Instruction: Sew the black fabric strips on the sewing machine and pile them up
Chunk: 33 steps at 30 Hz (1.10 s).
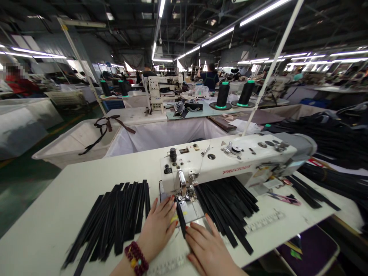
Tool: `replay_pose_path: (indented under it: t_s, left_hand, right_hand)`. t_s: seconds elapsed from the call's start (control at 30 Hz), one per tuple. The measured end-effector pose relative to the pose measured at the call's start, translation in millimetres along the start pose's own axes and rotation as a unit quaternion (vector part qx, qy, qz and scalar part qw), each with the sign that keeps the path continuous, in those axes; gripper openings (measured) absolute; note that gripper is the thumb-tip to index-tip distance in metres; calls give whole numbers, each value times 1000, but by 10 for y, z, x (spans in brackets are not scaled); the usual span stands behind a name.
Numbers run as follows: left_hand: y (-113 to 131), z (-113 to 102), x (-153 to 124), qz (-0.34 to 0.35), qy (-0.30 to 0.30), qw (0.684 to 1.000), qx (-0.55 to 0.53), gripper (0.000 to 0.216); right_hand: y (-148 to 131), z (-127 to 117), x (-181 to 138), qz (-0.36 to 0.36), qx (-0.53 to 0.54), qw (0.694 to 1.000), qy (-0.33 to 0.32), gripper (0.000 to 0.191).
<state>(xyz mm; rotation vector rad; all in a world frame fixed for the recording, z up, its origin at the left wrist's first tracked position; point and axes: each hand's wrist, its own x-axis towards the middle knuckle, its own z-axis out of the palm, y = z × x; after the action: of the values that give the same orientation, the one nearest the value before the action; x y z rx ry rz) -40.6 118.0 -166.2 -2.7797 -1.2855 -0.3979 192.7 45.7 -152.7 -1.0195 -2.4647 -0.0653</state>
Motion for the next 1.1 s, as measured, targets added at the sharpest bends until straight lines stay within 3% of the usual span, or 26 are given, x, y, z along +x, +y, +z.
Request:
replay_pose_path:
  t_s: [0.2, 0.57, 0.87, 0.97, 1.1]
  left_hand:
    - [-19, -32, 33, 9, -13, 1000, 20, 43]
    - [-73, -8, 65, 17, -8, 1000, 21, 45]
    - [-46, -59, 117, 3, -36, 999, 5, 46]
    - [-64, -130, 132, 2, -44, 999, -19, 45]
    - [-230, -251, 237, -3, -35, 998, -58, 34]
  right_hand:
    - [45, 179, 123, 33, 8, 998, 51, 29]
    - [251, 317, 438, 5, -36, 999, 36, 17]
    - [302, 412, 602, 7, -66, 998, 16, 25]
    - [251, 337, 591, 15, -53, 998, 19, 23]
    - [184, -49, 329, 64, 17, 997, 36, 20]
